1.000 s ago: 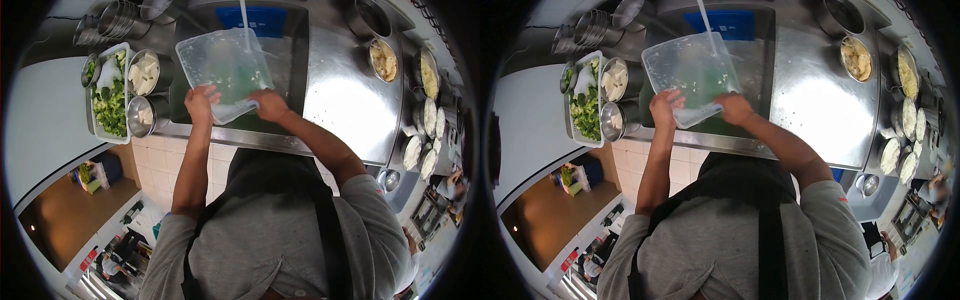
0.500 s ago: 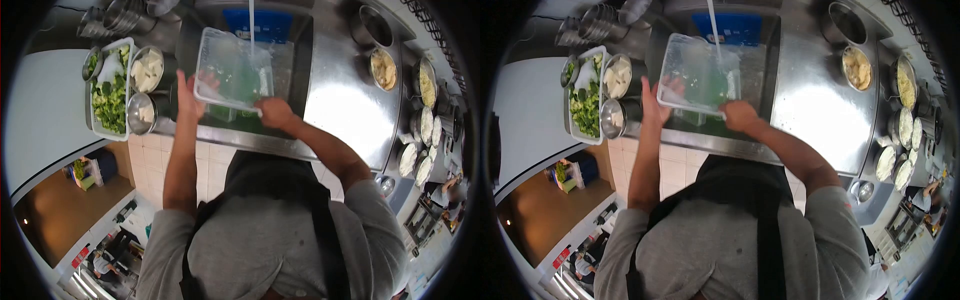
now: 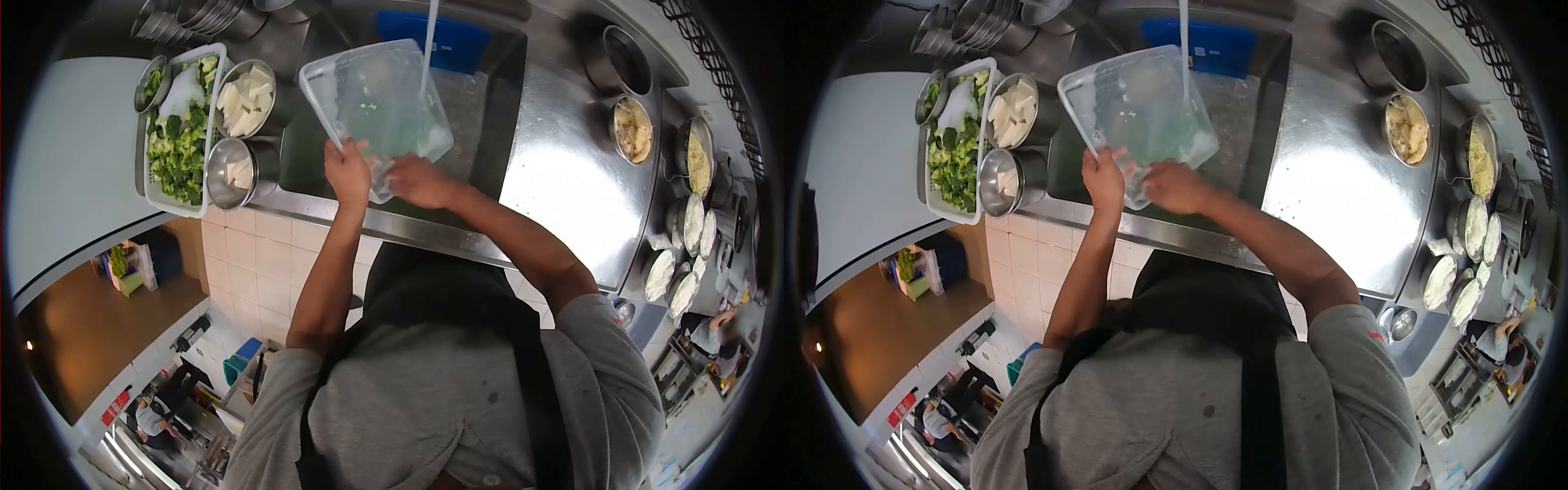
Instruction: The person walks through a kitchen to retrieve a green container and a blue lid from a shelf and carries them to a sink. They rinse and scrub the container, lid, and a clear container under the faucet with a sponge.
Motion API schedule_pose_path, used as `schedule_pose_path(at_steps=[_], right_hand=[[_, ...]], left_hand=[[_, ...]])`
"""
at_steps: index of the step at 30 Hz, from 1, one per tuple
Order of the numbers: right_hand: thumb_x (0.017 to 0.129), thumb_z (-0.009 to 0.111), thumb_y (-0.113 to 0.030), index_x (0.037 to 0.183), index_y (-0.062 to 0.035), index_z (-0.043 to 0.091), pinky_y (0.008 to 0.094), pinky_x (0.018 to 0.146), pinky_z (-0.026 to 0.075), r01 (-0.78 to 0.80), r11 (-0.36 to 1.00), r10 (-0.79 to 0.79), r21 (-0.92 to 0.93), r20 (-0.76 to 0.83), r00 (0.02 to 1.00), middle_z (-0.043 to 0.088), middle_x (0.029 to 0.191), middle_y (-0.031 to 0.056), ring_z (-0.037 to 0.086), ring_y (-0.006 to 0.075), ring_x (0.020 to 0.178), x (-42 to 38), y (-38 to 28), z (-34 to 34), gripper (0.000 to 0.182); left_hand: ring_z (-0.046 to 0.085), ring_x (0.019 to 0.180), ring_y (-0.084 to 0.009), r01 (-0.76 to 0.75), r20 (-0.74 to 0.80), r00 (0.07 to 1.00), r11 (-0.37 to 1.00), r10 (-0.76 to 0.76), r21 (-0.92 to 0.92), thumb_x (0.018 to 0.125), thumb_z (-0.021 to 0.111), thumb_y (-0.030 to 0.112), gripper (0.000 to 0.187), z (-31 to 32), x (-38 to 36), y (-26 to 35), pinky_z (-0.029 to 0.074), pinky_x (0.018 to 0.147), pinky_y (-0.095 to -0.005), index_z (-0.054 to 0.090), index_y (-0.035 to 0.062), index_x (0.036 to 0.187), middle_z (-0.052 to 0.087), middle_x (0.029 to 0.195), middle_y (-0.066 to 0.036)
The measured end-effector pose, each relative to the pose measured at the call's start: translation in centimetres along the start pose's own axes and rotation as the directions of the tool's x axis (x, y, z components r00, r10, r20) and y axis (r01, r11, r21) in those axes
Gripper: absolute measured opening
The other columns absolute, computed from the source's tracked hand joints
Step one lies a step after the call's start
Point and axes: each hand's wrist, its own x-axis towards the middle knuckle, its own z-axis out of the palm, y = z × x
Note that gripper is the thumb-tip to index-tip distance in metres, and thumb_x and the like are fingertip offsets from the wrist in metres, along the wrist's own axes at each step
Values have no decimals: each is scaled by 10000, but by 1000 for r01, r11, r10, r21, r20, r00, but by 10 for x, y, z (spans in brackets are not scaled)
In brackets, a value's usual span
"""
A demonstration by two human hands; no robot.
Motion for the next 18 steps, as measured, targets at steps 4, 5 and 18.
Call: schedule_pose_path(at_steps=[4, 5, 18], right_hand=[[867, 602, -234, 980, -58, 715, 501, 974, 496, -192, 981, 189, -9, -124, 974, 681, 1085, 193, 635, 410, 1055, -14, 54, 7, 237], [862, 604, -216, 974, -61, 714, 501, 979, 494, -305, 952, 303, -2, -102, 948, 680, 1085, 196, 634, 410, 1057, -16, 59, 6, 221], [866, 630, -127, 1100, -20, 616, 524, 938, 465, -288, 950, 293, 118, -651, 700, 622, 1050, 209, 559, 444, 1018, 60, 61, 15, 257]], left_hand=[[712, 852, -214, 15, 60, 998, 1000, -16, 8, 996, 496, 131, 400, -6, 0, 17, 592, 577, -334, 485, 11, 1378, 701, 1060, -169], [712, 828, -210, 60, 86, 994, 998, -63, 30, 992, 495, 124, 423, -9, -3, 22, 592, 578, -331, 477, 28, 1403, 701, 1063, -163], [679, 661, -192, 16, 191, 981, 998, -28, 64, 908, 543, 70, 667, 6, -3, 31, 550, 552, -307, 382, 80, 1555, 702, 1065, -131]])
